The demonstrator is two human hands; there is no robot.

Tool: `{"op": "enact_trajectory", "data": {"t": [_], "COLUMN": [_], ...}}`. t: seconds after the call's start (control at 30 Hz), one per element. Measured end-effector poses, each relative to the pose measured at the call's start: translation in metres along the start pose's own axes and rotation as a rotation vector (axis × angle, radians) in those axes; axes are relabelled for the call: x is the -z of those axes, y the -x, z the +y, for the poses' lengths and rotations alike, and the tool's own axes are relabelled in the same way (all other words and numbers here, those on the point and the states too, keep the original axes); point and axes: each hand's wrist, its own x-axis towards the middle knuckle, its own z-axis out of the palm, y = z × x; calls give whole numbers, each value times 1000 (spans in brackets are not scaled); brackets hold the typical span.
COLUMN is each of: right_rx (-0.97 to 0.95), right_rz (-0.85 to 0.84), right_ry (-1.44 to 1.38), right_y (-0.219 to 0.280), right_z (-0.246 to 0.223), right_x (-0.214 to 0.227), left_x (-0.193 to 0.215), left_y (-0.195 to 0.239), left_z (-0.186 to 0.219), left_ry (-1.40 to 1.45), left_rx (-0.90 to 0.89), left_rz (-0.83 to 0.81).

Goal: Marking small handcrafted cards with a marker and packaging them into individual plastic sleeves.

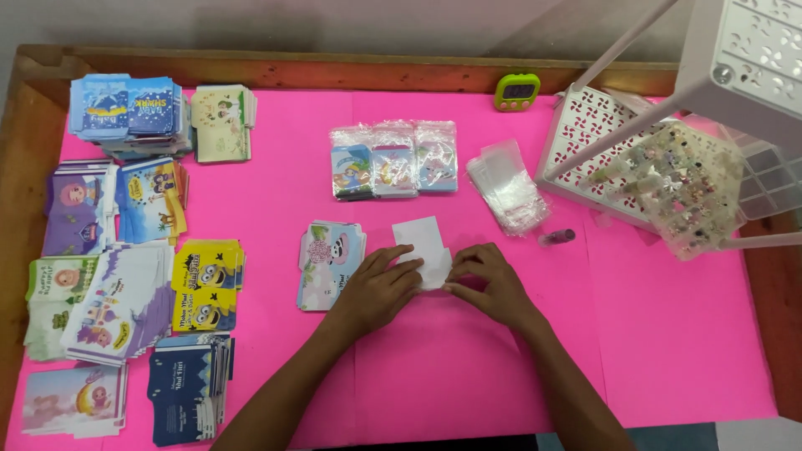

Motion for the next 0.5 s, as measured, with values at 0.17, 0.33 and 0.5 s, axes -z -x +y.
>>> {"op": "enact_trajectory", "data": {"t": [0.17, 0.33, 0.5], "right_rx": [30, 38, 30], "right_rz": [-5, 2, 14], "right_ry": [20, 87, 94], "right_y": [-3, -5, -6], "right_z": [7, 14, 14], "right_x": [-2, -8, -10], "left_x": [-2, -3, -1], "left_y": [-2, -2, -3], "left_z": [-3, -3, -4], "left_ry": [76, 86, 126], "left_rx": [21, 27, 53], "left_rz": [48, 58, 43]}}
